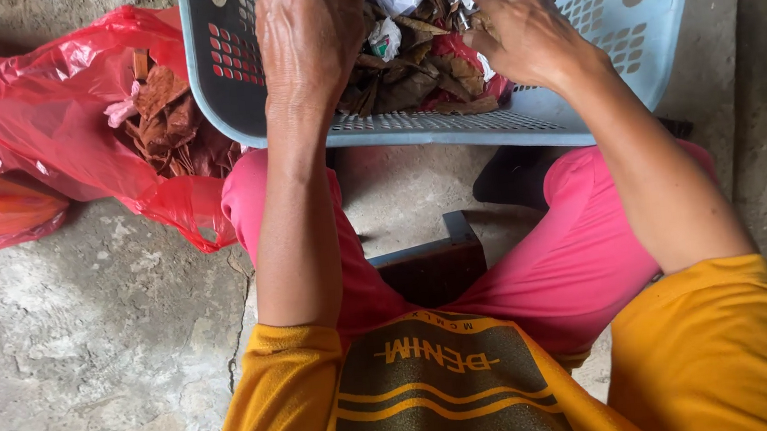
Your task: The person sits on the floor and sorts dry leaves and debris from a light blue plastic basket into a red plastic bag. They repeatedly pick up leaves, separate them from small pieces of paper or wrappers, and place the leaves into the bag.
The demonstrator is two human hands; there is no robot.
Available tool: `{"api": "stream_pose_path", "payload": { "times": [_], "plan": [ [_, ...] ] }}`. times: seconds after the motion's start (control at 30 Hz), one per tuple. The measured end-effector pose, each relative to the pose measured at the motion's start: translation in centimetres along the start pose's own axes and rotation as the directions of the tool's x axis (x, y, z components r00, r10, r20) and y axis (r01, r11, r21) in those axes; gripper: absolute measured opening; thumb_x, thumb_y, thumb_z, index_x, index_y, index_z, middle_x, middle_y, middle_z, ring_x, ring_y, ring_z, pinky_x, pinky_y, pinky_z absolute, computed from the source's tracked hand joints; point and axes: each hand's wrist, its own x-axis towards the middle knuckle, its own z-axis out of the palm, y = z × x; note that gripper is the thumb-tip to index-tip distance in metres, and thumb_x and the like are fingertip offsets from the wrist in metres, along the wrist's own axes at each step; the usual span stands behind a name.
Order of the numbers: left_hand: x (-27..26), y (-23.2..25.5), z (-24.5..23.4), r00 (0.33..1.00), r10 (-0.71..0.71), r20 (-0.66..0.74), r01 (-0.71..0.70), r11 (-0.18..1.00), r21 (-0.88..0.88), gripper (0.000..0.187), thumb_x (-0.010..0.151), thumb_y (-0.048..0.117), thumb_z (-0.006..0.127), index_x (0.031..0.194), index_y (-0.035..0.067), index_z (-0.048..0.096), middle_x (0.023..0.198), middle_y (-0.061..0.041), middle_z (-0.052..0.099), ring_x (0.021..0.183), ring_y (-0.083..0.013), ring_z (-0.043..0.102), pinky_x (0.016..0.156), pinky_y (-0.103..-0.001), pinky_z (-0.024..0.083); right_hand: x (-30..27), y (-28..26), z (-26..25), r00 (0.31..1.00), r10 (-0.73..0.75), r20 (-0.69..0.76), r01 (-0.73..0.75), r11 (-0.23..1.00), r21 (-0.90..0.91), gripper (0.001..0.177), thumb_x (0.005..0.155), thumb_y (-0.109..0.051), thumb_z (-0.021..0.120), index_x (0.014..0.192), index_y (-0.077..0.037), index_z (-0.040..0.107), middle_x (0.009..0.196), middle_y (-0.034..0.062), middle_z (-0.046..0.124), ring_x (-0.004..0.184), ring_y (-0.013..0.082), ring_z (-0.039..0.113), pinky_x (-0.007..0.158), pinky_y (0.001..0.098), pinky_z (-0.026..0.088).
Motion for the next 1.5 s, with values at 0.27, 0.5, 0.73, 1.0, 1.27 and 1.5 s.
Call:
{"api": "stream_pose_path", "payload": {
  "times": [0.27,0.5,0.73,1.0,1.27,1.5],
  "plan": [
    [0.2,0.3,-0.1,0.996,0.09,-0.016,-0.089,0.994,0.056,0.02,0.098,0.026,0.063,0.094,0.006,0.059,0.087,-0.02,0.066,0.078,-0.048,0.059,0.067,-0.055,0.044,7.9,1.3,6.7,0.989,-0.049,0.14,0.071,0.985,-0.159,0.06,0.104,-0.024,0.041,0.158,0.001,0.034,0.165,0.0273,0.024,0.15,0.0534,0.014,0.115,0.0759,0.017],
    [0.3,1.2,-0.7,0.999,0.047,0.025,-0.049,0.994,0.1,0.024,0.097,0.025,0.068,0.095,0.003,0.059,0.088,-0.023,0.064,0.079,-0.0492,0.06,0.069,-0.056,0.047,13.4,0.9,12.1,0.916,0.187,0.356,-0.115,0.97,-0.215,0.054,0.108,-0.02,0.044,0.16,-0.015,0.033,0.173,0.0109,0.013,0.158,0.0378,0.003,0.125,0.0648,0.008],
    [0.6,1.8,-0.7,0.994,0.038,0.098,-0.048,0.994,0.101,0.027,0.097,0.023,0.069,0.11,0.005,0.054,0.096,-0.018,0.066,0.087,-0.0429,0.065,0.08,-0.051,0.049,18.4,7.7,17.9,0.941,0.179,0.287,-0.131,0.975,-0.179,0.043,0.107,-0.018,0.048,0.15,-0.013,0.052,0.161,0.0133,0.036,0.145,0.0368,0.032,0.113,0.0609,0.036],
    [0.6,3.0,-0.8,0.978,-0.054,0.203,0.021,0.986,0.163,0.035,0.099,0.025,0.068,0.127,0.012,0.052,0.114,-0.01,0.067,0.102,-0.0374,0.069,0.1,-0.051,0.048,20.0,7.6,19.3,0.958,0.134,0.255,-0.179,0.971,0.162,0.018,0.095,0.0,0.054,0.082,-0.011,0.049,0.106,0.0062,0.059,0.097,0.0261,0.058,0.083,0.0416,0.049],
    [0.5,3.2,-0.9,0.971,-0.083,0.226,0.048,0.987,0.156,0.041,0.098,0.023,0.069,0.132,0.014,0.049,0.116,-0.009,0.067,0.104,-0.0364,0.07,0.102,-0.051,0.049,19.6,6.4,18.8,0.92,0.212,0.33,-0.29,0.934,0.207,0.02,0.092,0.0,0.043,0.098,-0.012,0.058,0.114,0.0034,0.062,0.107,0.024,0.057,0.084,0.043,0.045],
    [0.4,2.3,-0.1,0.981,-0.028,0.189,-0.004,0.986,0.166,0.042,0.095,0.021,0.073,0.13,0.012,0.051,0.11,-0.01,0.068,0.097,-0.0361,0.07,0.096,-0.05,0.051,19.5,8.9,18.7,0.943,0.187,0.274,-0.22,0.97,0.098,0.051,0.105,-0.027,0.051,0.153,-0.011,0.048,0.165,0.0046,0.034,0.149,0.0298,0.034,0.123,0.0433,0.026]
  ]
}}
